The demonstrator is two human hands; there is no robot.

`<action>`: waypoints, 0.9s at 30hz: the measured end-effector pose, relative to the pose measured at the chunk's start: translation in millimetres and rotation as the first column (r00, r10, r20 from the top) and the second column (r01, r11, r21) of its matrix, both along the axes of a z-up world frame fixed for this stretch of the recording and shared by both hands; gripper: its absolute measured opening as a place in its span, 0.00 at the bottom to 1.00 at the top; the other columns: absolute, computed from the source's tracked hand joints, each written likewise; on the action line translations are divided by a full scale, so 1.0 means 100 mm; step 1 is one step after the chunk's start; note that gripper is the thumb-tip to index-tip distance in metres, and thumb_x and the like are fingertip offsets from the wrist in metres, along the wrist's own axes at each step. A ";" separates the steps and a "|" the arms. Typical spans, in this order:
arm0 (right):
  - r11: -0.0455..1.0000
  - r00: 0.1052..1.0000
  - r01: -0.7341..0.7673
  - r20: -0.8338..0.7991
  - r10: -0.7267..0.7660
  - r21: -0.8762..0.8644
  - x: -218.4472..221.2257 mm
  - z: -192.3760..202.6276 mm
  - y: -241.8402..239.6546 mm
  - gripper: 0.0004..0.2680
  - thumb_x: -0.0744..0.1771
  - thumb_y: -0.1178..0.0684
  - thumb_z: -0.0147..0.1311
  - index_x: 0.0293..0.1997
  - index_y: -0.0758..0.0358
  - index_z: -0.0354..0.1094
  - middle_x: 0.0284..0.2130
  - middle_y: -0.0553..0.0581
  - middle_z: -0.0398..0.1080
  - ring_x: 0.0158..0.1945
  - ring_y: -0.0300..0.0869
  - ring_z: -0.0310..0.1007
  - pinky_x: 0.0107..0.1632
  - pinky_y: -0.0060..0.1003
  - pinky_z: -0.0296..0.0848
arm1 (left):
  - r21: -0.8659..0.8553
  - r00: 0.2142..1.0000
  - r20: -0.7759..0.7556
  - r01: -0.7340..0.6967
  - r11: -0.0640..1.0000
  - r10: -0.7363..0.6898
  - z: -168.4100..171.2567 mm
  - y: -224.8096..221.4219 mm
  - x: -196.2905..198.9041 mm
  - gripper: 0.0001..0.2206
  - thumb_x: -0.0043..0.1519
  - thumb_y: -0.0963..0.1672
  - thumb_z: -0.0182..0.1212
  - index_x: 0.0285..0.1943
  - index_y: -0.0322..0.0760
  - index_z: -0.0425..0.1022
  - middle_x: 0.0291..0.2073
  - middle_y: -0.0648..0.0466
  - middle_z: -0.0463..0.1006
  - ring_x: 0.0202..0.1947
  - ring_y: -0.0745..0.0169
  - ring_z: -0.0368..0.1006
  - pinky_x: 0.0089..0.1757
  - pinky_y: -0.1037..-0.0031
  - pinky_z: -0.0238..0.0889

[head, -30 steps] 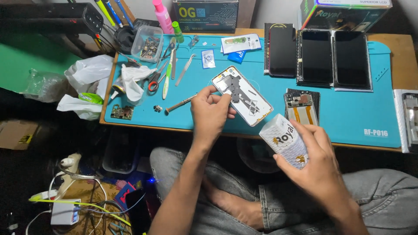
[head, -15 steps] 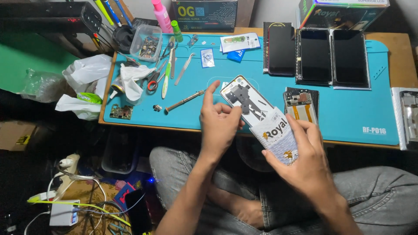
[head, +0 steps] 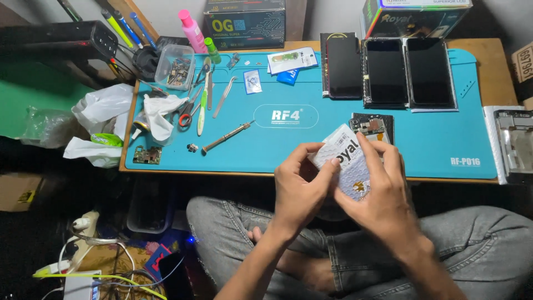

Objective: Disassembling and reassembling a mobile phone to inspect or replace internal components such as the battery and screen.

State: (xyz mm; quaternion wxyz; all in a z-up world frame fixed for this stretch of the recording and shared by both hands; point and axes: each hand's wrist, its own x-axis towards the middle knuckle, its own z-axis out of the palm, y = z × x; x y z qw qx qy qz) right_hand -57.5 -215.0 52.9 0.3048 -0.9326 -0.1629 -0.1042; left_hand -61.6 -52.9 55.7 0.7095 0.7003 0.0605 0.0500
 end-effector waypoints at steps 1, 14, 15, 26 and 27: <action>1.000 1.000 0.004 0.017 -0.005 0.014 0.00 0.03 0.01 0.35 0.58 0.55 0.72 0.74 0.75 0.61 0.58 0.71 0.64 0.55 0.58 0.70 0.53 0.49 0.75 | -0.120 1.000 0.005 0.005 0.993 -0.005 -0.03 0.00 0.00 0.13 0.63 0.39 0.66 0.56 0.26 0.79 0.40 0.46 0.85 0.34 0.69 0.77 0.36 0.80 0.75; 0.841 0.978 0.201 -0.055 -0.201 0.502 0.06 0.11 -0.89 0.24 0.66 0.65 0.55 0.72 0.79 0.55 0.59 0.71 0.63 0.57 0.55 0.65 0.62 0.47 0.69 | 0.296 0.966 0.210 -0.213 0.931 0.154 -0.23 0.17 0.62 0.08 0.65 0.41 0.67 0.49 0.29 0.82 0.28 0.55 0.82 0.25 0.71 0.71 0.28 0.80 0.66; 0.819 0.979 0.199 -0.067 -0.194 0.539 0.06 0.09 -0.94 0.23 0.65 0.64 0.55 0.71 0.75 0.57 0.57 0.66 0.65 0.55 0.51 0.66 0.62 0.45 0.69 | 0.301 0.968 0.212 -0.196 0.933 0.135 -0.24 0.11 0.65 0.08 0.65 0.41 0.67 0.49 0.29 0.83 0.28 0.54 0.82 0.25 0.71 0.71 0.28 0.80 0.65; 0.586 0.854 0.484 -0.204 -0.478 0.650 -0.27 0.06 -1.48 0.27 0.64 0.54 0.62 0.72 0.64 0.54 0.62 0.61 0.65 0.63 0.48 0.67 0.66 0.42 0.69 | 0.494 0.951 0.300 -0.085 0.865 -0.078 -0.73 -0.21 0.79 0.04 0.69 0.43 0.71 0.49 0.38 0.86 0.29 0.46 0.85 0.30 0.50 0.83 0.37 0.65 0.74; 0.609 0.791 0.571 -0.171 -0.587 0.550 -0.33 0.05 -1.60 0.25 0.63 0.49 0.69 0.64 0.67 0.62 0.52 0.61 0.70 0.56 0.50 0.75 0.59 0.50 0.74 | 0.540 0.958 0.280 -0.099 0.836 -0.067 -0.83 -0.15 0.78 0.04 0.71 0.42 0.71 0.52 0.40 0.86 0.31 0.48 0.85 0.33 0.52 0.81 0.40 0.66 0.73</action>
